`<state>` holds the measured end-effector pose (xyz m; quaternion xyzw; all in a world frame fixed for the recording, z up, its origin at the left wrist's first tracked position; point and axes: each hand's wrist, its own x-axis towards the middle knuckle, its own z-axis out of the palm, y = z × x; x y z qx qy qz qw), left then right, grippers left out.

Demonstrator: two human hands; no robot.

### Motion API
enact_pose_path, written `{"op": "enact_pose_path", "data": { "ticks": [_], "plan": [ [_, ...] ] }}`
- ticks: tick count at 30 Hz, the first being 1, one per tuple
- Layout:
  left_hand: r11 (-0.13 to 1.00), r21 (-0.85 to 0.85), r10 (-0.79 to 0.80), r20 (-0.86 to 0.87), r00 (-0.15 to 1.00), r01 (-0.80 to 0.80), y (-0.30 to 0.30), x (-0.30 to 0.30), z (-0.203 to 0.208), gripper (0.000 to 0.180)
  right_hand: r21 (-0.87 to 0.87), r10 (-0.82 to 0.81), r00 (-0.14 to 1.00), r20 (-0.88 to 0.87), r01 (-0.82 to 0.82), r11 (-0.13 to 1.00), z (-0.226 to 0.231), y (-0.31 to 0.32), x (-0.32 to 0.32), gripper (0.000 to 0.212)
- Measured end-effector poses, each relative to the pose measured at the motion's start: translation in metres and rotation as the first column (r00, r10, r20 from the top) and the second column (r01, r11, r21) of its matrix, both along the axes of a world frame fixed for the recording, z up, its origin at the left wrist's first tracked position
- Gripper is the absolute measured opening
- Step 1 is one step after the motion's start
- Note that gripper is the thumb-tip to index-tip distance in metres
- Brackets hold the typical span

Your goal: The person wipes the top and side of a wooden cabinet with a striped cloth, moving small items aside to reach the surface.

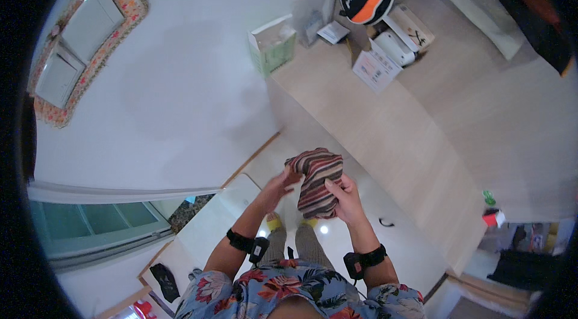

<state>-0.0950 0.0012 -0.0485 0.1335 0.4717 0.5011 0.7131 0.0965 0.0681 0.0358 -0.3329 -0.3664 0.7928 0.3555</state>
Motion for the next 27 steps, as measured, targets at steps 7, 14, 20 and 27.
{"op": "enact_pose_path", "data": {
  "ticks": [7, 14, 20, 27],
  "plan": [
    [0.967, 0.18, 0.118, 0.302, 0.946, -0.178, -0.002, 0.01, -0.001, 0.054, -0.034, 0.178, 0.983, 0.032, -0.177, 0.984, -0.037, 0.02, -0.009, 0.026],
    [0.823, 0.118, 0.486, 0.362, 0.796, -0.556, 0.027, -0.017, 0.001, 0.032, 0.684, -0.298, 0.749, 0.593, -0.272, 0.677, -0.04, 0.043, -0.013, 0.035],
    [0.739, 0.223, 0.603, 0.2, 0.772, -0.635, 0.077, -0.034, -0.02, 0.032, 0.816, -0.618, 0.562, 0.55, -0.52, 0.253, -0.024, 0.089, -0.061, 0.052],
    [0.643, 0.431, 0.717, -0.051, 0.695, -0.633, 0.123, -0.046, -0.081, 0.035, 0.565, -0.685, 0.196, 0.701, -0.739, 0.366, -0.073, 0.104, -0.101, 0.066]
  ]
}}
